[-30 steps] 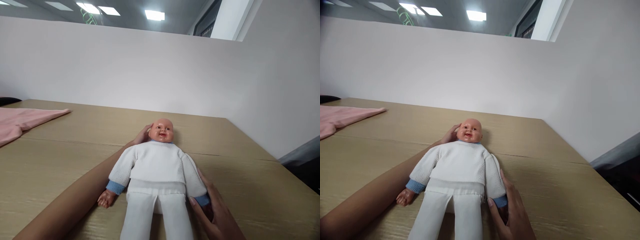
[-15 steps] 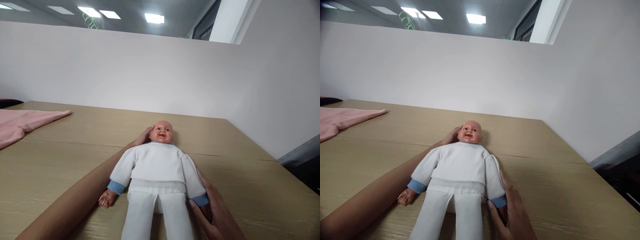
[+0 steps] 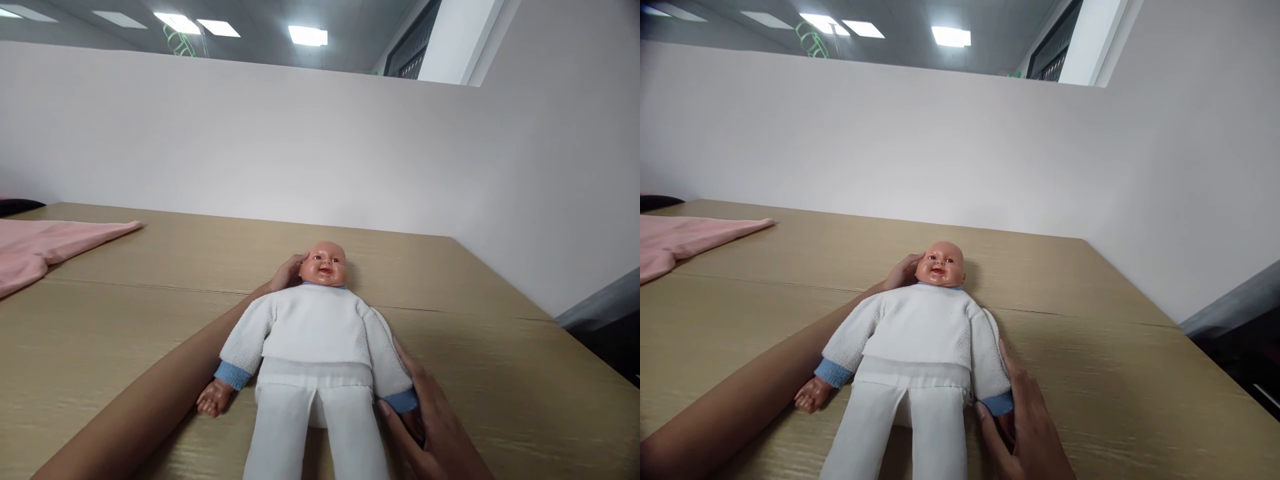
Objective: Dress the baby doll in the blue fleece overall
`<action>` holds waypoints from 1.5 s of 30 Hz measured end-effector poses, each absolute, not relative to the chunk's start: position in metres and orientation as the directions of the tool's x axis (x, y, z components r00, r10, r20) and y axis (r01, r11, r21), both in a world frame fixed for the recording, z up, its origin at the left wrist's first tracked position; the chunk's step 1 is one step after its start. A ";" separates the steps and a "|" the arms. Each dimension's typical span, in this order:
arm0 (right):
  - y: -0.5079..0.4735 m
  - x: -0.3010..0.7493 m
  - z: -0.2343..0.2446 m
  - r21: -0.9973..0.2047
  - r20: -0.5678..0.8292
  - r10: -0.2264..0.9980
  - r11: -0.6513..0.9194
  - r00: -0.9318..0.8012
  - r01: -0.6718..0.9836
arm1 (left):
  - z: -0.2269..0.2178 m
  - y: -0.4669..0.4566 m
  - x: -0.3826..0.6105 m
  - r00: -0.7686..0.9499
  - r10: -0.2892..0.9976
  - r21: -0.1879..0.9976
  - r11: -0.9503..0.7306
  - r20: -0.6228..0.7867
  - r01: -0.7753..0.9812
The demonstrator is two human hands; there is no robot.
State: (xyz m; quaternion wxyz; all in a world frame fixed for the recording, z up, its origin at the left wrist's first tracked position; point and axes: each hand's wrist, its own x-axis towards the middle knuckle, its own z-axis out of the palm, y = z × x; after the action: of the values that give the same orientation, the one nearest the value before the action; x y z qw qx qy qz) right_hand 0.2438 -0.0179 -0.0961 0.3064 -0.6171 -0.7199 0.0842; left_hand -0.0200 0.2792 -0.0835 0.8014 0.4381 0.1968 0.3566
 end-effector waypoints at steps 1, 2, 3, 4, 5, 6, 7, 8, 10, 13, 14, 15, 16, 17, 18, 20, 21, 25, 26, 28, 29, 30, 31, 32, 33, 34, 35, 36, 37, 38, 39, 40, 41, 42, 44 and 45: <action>-0.018 0.244 -0.095 -0.501 0.333 0.942 0.219 -0.046 0.837 | -0.084 0.280 -0.020 0.667 0.745 0.842 0.359 0.002 -0.403; -0.018 0.243 -0.095 -0.504 0.330 0.943 0.216 -0.045 0.836 | -0.085 0.280 -0.020 0.667 0.745 0.841 0.358 0.005 -0.406; -0.018 0.243 -0.094 -0.508 0.328 0.944 0.216 -0.045 0.834 | -0.085 0.280 -0.020 0.667 0.745 0.840 0.357 0.007 -0.408; -0.019 0.243 -0.094 -0.513 0.326 0.944 0.217 -0.046 0.830 | -0.085 0.280 -0.020 0.668 0.744 0.840 0.358 0.007 -0.408; -0.019 0.243 -0.094 -0.519 0.325 0.945 0.218 -0.045 0.827 | -0.085 0.281 -0.020 0.670 0.743 0.840 0.360 0.005 -0.406; -0.019 0.243 -0.094 -0.524 0.324 0.945 0.216 -0.042 0.823 | -0.086 0.281 -0.020 0.670 0.742 0.840 0.362 0.003 -0.405; -0.020 0.243 -0.094 -0.529 0.321 0.946 0.212 -0.037 0.822 | -0.086 0.281 -0.020 0.670 0.742 0.840 0.364 0.000 -0.403; -0.020 0.243 -0.094 -0.533 0.317 0.948 0.206 -0.032 0.821 | -0.086 0.282 -0.020 0.671 0.742 0.840 0.366 -0.004 -0.400; -0.020 0.243 -0.095 -0.540 0.312 0.950 0.200 -0.026 0.817 | -0.087 0.283 -0.021 0.674 0.738 0.842 0.371 -0.012 -0.391; -0.019 0.243 -0.095 -0.554 0.311 0.950 0.199 -0.021 0.808 | -0.089 0.285 -0.021 0.684 0.730 0.849 0.373 -0.018 -0.376; -0.019 0.242 -0.095 -0.560 0.309 0.951 0.197 -0.017 0.805 | -0.089 0.285 -0.021 0.686 0.727 0.851 0.370 -0.017 -0.372; -0.019 0.242 -0.095 -0.568 0.302 0.953 0.190 -0.012 0.801 | -0.090 0.286 -0.021 0.689 0.725 0.854 0.367 -0.014 -0.368; -0.019 0.242 -0.095 -0.579 0.291 0.957 0.180 -0.005 0.795 | -0.090 0.286 -0.021 0.691 0.722 0.858 0.363 -0.011 -0.365; -0.019 0.241 -0.094 -0.591 0.280 0.960 0.171 0.002 0.789 | -0.090 0.286 -0.020 0.694 0.720 0.861 0.358 -0.007 -0.362; -0.020 0.241 -0.094 -0.602 0.270 0.963 0.162 0.009 0.782 | -0.090 0.286 -0.020 0.696 0.718 0.865 0.352 -0.003 -0.359; -0.021 0.239 -0.094 -0.624 0.257 0.966 0.149 0.021 0.767 | -0.090 0.285 -0.021 0.702 0.712 0.872 0.340 0.005 -0.351; -0.021 0.238 -0.094 -0.632 0.253 0.967 0.143 0.028 0.761 | -0.090 0.285 -0.021 0.705 0.709 0.877 0.338 0.003 -0.343; -0.021 0.236 -0.095 -0.631 0.254 0.967 0.143 0.029 0.763 | -0.088 0.284 -0.022 0.720 0.694 0.895 0.339 -0.029 -0.290; -0.021 0.236 -0.095 -0.621 0.269 0.963 0.154 0.025 0.769 | -0.086 0.283 -0.022 0.724 0.689 0.898 0.341 -0.037 -0.278; -0.021 0.236 -0.094 -0.601 0.310 0.951 0.184 0.014 0.778 | -0.083 0.279 -0.025 0.729 0.682 0.906 0.339 -0.053 -0.252; -0.020 0.236 -0.094 -0.592 0.328 0.945 0.198 0.010 0.782 | -0.081 0.276 -0.027 0.721 0.690 0.916 0.326 -0.061 -0.235; -0.020 0.236 -0.094 -0.583 0.340 0.941 0.208 0.003 0.786 | -0.079 0.272 -0.030 0.705 0.706 0.927 0.306 -0.068 -0.217; -0.019 0.236 -0.093 -0.574 0.347 0.938 0.216 -0.004 0.790 | -0.078 0.268 -0.034 0.681 0.728 0.939 0.281 -0.073 -0.199; -0.019 0.236 -0.093 -0.566 0.350 0.937 0.222 -0.013 0.794 | -0.076 0.264 -0.038 0.653 0.753 0.950 0.254 -0.077 -0.182; -0.018 0.236 -0.092 -0.559 0.350 0.937 0.228 -0.023 0.797 | -0.074 0.259 -0.043 0.621 0.780 0.960 0.227 -0.078 -0.164; -0.018 0.236 -0.091 -0.551 0.349 0.936 0.234 -0.033 0.801 | -0.073 0.253 -0.048 0.588 0.805 0.968 0.202 -0.078 -0.148; -0.018 0.236 -0.091 -0.545 0.348 0.937 0.239 -0.043 0.804 | -0.070 0.247 -0.054 0.555 0.828 0.975 0.179 -0.078 -0.130; -0.017 0.236 -0.091 -0.541 0.348 0.936 0.245 -0.051 0.805 | -0.068 0.240 -0.060 0.518 0.852 0.983 0.151 -0.075 -0.106; -0.017 0.236 -0.092 -0.538 0.352 0.934 0.252 -0.057 0.805 | -0.065 0.232 -0.066 0.483 0.873 0.990 0.120 -0.069 -0.076; -0.016 0.236 -0.092 -0.536 0.358 0.932 0.258 -0.060 0.804 | -0.062 0.223 -0.073 0.455 0.888 0.995 0.088 -0.060 -0.042; -0.016 0.237 -0.093 -0.534 0.365 0.929 0.264 -0.063 0.803 | -0.059 0.214 -0.080 0.434 0.900 0.998 0.057 -0.050 -0.002; -0.015 0.238 -0.093 -0.532 0.370 0.927 0.271 -0.068 0.802 | -0.055 0.204 -0.086 0.417 0.908 0.999 0.026 -0.041 0.042; -0.014 0.239 -0.093 -0.527 0.370 0.926 0.278 -0.078 0.803 | -0.052 0.194 -0.091 0.399 0.916 0.996 -0.004 -0.033 0.090; -0.015 0.241 -0.092 -0.520 0.361 0.928 0.282 -0.091 0.807 | -0.049 0.183 -0.096 0.375 0.927 0.990 -0.034 -0.021 0.140; -0.018 0.245 -0.088 -0.497 0.320 0.941 0.267 -0.112 0.826 | -0.041 0.163 -0.100 0.310 0.951 0.967 -0.100 0.023 0.234; -0.024 0.246 -0.083 -0.481 0.296 0.949 0.247 -0.110 0.841 | -0.037 0.153 -0.100 0.274 0.960 0.952 -0.136 0.058 0.276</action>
State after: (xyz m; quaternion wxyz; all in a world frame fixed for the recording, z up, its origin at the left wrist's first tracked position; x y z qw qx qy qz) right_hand 0.2462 -0.0236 -0.0834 0.2794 -0.6060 -0.7386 0.0962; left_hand -0.1002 0.1529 -0.0369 0.4571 0.6541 0.4724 0.3742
